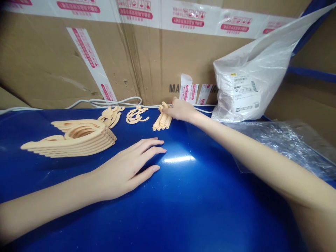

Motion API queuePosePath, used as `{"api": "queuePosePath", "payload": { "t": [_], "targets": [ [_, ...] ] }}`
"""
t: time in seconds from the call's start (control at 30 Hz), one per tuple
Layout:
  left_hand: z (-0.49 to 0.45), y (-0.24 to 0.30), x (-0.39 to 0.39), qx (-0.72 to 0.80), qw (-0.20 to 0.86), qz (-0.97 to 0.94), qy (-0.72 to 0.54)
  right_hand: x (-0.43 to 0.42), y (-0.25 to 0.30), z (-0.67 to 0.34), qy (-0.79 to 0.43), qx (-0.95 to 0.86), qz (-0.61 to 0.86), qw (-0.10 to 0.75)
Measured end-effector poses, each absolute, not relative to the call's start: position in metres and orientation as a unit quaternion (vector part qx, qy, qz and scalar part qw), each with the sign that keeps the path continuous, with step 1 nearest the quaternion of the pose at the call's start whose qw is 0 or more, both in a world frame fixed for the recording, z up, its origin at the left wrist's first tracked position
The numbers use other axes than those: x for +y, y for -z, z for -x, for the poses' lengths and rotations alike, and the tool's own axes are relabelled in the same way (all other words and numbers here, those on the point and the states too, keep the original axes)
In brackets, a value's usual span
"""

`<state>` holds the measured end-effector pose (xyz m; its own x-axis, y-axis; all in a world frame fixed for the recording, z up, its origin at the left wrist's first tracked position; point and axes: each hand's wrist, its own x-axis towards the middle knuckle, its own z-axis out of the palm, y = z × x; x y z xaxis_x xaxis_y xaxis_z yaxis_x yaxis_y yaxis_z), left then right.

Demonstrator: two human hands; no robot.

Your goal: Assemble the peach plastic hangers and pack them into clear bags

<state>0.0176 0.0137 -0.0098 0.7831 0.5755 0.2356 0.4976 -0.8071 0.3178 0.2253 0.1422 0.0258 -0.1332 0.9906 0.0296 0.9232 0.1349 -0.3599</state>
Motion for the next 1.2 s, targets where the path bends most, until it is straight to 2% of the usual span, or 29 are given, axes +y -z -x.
{"api": "queuePosePath", "payload": {
  "t": [0.23, 0.37, 0.63, 0.87, 1.2],
  "targets": [
    [-0.017, 0.007, 0.011, 0.298, 0.124, -0.936, -0.143, 0.150, -0.024, -0.234, -0.136, -0.736, 0.637, 0.183],
    [-0.017, 0.006, 0.011, 0.297, 0.124, -0.936, -0.145, 0.148, -0.032, -0.237, -0.129, -0.728, 0.647, 0.185],
    [-0.016, 0.007, 0.010, 0.296, 0.127, -0.935, -0.146, 0.153, -0.020, -0.244, -0.101, -0.730, 0.664, 0.131],
    [-0.015, 0.007, 0.009, 0.297, 0.128, -0.935, -0.148, 0.149, -0.032, -0.249, -0.116, -0.732, 0.671, 0.025],
    [-0.014, 0.007, 0.009, 0.292, 0.125, -0.935, -0.160, 0.143, -0.033, -0.239, -0.066, -0.730, 0.680, 0.007]
  ]
}}
